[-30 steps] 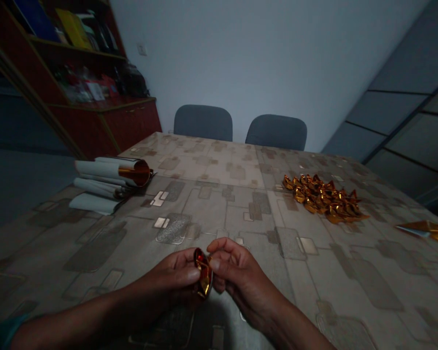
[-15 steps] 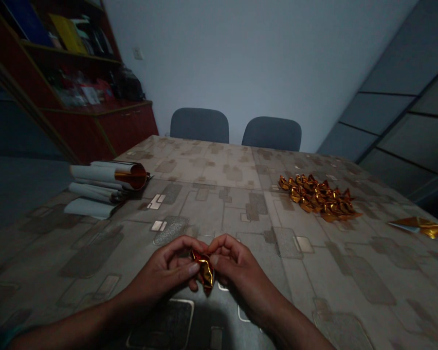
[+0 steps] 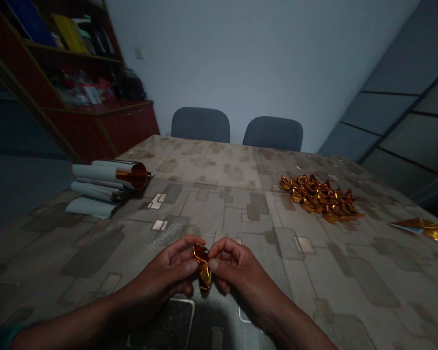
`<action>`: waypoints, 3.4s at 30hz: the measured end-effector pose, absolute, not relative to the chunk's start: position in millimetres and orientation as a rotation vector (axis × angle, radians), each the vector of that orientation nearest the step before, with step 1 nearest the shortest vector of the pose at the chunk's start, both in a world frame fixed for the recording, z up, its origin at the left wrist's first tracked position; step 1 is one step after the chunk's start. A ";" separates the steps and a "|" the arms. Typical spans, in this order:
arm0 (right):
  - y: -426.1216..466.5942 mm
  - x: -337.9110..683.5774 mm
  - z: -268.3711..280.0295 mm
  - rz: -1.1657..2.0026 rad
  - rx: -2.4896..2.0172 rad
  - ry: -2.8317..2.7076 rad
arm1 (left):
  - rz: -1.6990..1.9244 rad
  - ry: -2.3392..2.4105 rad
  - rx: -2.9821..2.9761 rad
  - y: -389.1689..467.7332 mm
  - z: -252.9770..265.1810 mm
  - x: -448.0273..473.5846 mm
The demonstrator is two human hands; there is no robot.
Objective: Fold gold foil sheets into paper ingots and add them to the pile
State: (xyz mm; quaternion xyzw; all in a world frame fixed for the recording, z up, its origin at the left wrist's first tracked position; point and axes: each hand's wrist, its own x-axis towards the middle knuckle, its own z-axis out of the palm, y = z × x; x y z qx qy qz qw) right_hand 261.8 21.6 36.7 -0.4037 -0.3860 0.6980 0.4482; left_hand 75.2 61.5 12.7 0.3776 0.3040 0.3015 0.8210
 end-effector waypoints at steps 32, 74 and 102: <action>19.9 255.5 23.1 1.770 -0.844 -0.909 | 0.615 0.573 0.689 56.5 7.6 78.4; 19.1 258.3 27.5 1.586 -0.948 -1.081 | 0.693 0.530 0.572 59.6 15.8 76.6; 13.7 247.7 25.3 1.477 -0.869 -1.148 | 0.941 0.840 1.566 52.4 22.5 74.2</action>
